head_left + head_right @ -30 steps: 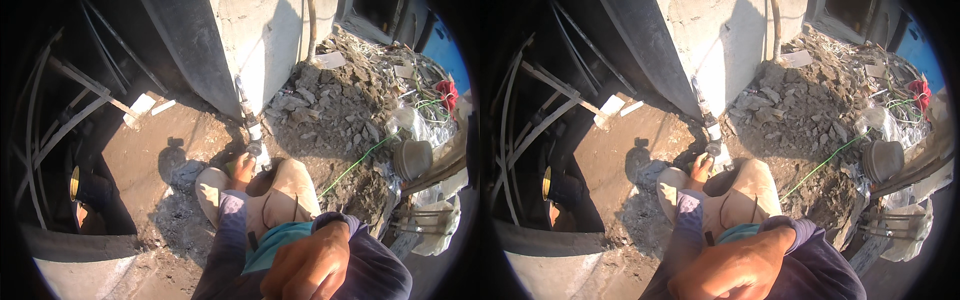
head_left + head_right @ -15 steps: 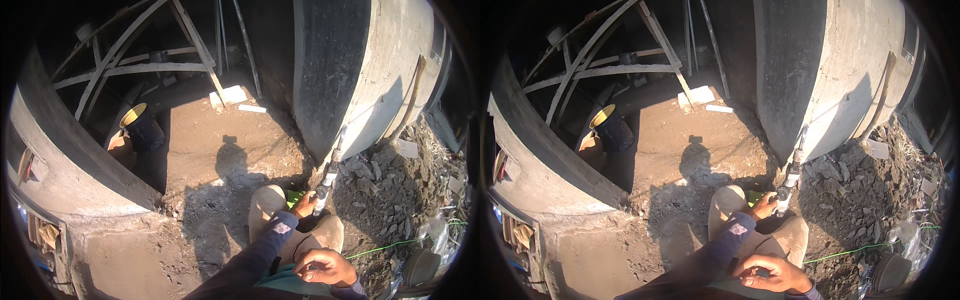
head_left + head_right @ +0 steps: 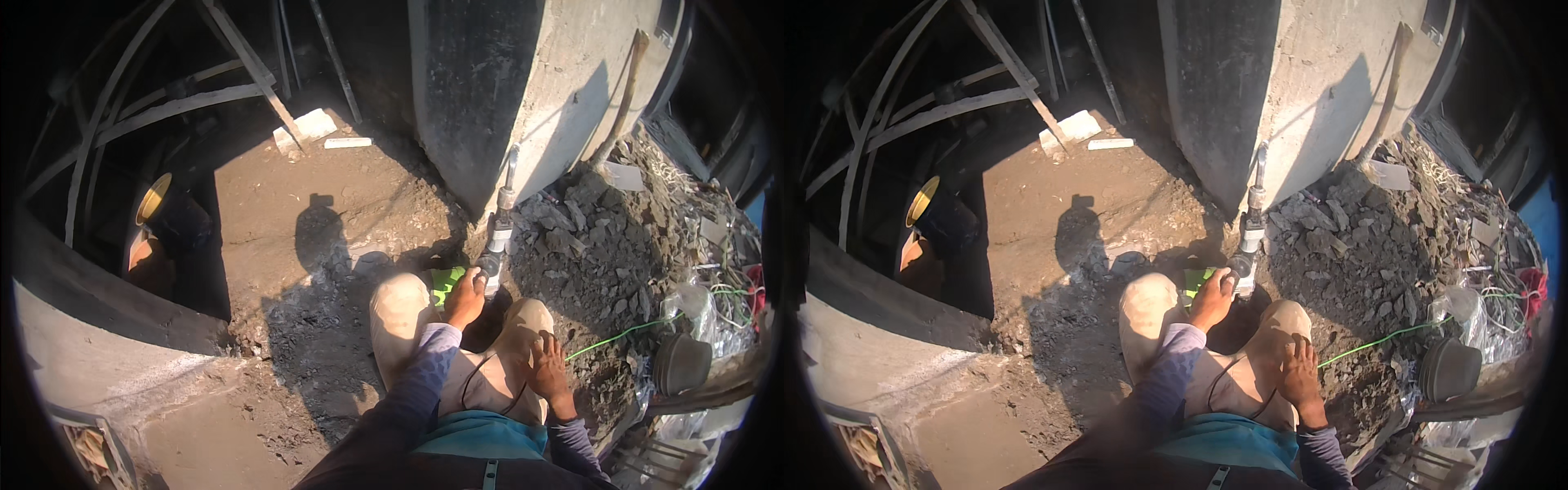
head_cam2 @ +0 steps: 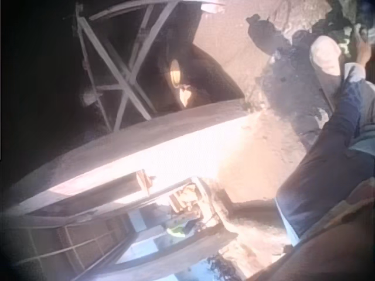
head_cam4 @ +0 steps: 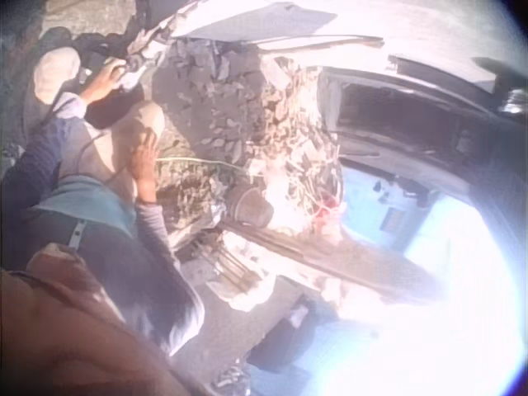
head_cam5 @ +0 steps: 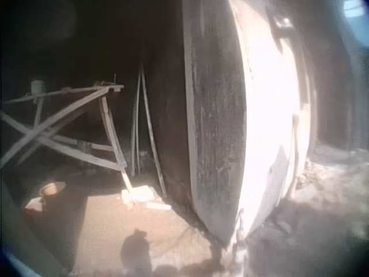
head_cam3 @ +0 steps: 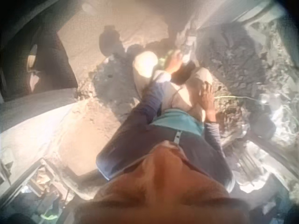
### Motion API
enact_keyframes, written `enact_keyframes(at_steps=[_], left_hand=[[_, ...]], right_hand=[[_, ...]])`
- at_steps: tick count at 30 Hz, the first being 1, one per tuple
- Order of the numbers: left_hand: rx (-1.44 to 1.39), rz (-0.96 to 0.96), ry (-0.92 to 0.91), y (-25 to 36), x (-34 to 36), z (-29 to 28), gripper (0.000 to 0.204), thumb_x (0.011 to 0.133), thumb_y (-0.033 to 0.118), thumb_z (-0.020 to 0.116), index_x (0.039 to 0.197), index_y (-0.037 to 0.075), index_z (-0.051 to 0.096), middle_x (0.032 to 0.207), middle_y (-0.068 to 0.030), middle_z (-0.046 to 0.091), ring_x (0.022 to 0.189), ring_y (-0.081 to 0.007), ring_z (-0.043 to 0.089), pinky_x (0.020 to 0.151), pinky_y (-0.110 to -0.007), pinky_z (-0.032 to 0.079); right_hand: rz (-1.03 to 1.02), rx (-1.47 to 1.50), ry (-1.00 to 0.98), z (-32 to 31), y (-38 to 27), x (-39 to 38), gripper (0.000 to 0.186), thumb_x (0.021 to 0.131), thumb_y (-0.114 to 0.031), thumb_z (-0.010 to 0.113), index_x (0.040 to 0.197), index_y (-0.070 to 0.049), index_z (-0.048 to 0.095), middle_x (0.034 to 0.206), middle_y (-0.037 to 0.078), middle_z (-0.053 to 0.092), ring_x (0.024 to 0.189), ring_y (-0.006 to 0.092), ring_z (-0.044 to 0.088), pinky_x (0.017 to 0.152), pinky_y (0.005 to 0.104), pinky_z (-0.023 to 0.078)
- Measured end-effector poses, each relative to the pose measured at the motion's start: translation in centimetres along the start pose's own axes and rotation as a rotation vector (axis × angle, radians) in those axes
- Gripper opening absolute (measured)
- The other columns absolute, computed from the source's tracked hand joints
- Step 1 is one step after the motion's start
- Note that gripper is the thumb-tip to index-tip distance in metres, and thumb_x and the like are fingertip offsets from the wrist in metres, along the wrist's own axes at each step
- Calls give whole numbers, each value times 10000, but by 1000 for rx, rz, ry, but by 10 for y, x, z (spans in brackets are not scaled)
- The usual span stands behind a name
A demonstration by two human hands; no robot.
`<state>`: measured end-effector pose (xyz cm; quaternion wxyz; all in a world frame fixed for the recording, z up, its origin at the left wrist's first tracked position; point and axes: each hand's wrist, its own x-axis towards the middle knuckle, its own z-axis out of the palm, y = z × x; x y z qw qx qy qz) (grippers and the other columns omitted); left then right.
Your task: The person uses a green electric drill to make holes in a concrete floor. They repeatedly position the drill, operate it, and adjust the drill bit while sitting on the ground.
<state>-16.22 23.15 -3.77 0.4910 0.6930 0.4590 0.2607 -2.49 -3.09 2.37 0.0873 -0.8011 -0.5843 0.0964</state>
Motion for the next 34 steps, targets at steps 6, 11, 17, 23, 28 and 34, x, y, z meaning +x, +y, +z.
enact_keyframes(at_steps=[6, 11, 17, 23, 28, 34], left_hand=[[274, 187, -21, 27, -37, -32, 419, 1100, 239, 607, 1484, 75, 648, 1431, -218, 672, 1356, -428, 605, 1132, -500, 489], [422, 236, -51, 33, -57, -27, 524, 1046, 215, 685, 1550, 104, 593, 1560, -221, 555, 1445, -460, 498, 1197, -543, 419], [519, 157, 41, 114, -91, -34, 488, 1018, 174, 715, 1493, 116, 624, 1675, -176, 436, 1517, -437, 435, 1232, -549, 375], [185, 126, -245, 127, -141, -33, 223, 1047, 101, 634, 1245, 75, 733, 1351, -179, 720, 1248, -397, 677, 1059, -475, 530], [326, -53, -626, 146, -197, -55, 233, 1044, 192, 646, 1223, 79, 743, 1180, -212, 783, 1127, -435, 733, 974, -486, 570], [502, -289, -999, 188, -229, -120, 376, 1053, 333, 667, 1276, 36, 730, 1195, -205, 793, 1132, -380, 760, 980, -450, 577]], right_hand=[[134, -4, 179, 36, -16, -26, 600, 991, -441, 743, 1447, -67, 634, 1581, 246, 487, 1533, 450, 387, 1246, 663, 298], [330, 2, 236, -21, -52, -60, 509, 920, -355, 779, 1331, -80, 658, 1513, 221, 514, 1484, 427, 420, 1246, 654, 291], [482, 10, 124, -104, -83, -104, 472, 957, -393, 740, 1322, -97, 694, 1547, 211, 511, 1498, 422, 413, 1260, 636, 279], [628, 39, -75, -173, -102, -151, 457, 1016, -408, 672, 1353, -102, 713, 1537, 261, 537, 1468, 443, 459, 1241, 602, 314], [705, 196, -199, -246, -127, -174, 428, 1017, -401, 667, 1347, -132, 715, 1498, 229, 557, 1442, 419, 477, 1212, 603, 343], [712, 370, -166, -307, -151, -184, 358, 963, -379, 754, 1240, -153, 749, 1396, 159, 613, 1353, 381, 514, 1137, 577, 399]])
